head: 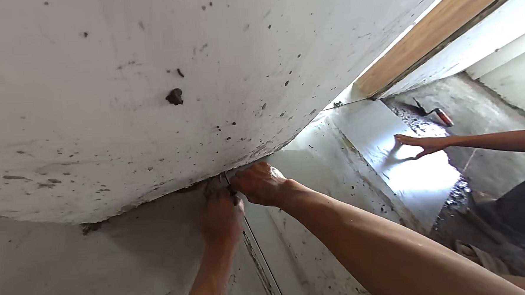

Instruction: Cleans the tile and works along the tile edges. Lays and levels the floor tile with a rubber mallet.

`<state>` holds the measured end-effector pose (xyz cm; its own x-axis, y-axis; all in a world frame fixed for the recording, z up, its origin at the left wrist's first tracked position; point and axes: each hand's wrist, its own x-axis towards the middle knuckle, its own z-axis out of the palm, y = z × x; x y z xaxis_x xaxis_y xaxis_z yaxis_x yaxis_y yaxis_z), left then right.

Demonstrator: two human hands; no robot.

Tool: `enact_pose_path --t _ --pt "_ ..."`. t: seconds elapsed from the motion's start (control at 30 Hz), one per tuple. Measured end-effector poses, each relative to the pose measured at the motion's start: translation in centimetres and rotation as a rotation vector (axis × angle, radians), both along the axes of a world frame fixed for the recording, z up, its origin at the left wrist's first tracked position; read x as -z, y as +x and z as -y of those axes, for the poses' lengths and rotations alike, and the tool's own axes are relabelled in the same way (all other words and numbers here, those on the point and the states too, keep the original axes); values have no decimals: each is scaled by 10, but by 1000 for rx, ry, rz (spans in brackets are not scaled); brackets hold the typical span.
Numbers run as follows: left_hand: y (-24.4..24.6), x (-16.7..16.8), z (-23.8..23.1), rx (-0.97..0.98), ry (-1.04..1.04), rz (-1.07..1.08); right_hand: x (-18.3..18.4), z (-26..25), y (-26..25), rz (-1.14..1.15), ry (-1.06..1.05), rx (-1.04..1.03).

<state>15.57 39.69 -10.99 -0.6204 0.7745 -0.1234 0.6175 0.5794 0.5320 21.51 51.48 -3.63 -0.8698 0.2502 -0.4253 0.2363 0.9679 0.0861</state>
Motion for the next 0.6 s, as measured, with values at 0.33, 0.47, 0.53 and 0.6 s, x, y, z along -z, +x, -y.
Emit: enact_pose_path --t 0.33,0.47,0.53,0.6 --pt "-38 17 6 145 159 -10 1 1 0 21 -18 12" --pt "-9 6 3 65 40 -75 1 -1 -2 -5 -18 8" --pt "2 12 -3 70 23 -107 1 0 -1 -26 -25 -5" --pt "2 11 -10 25 -29 -22 2 -1 2 -40 -32 -16"
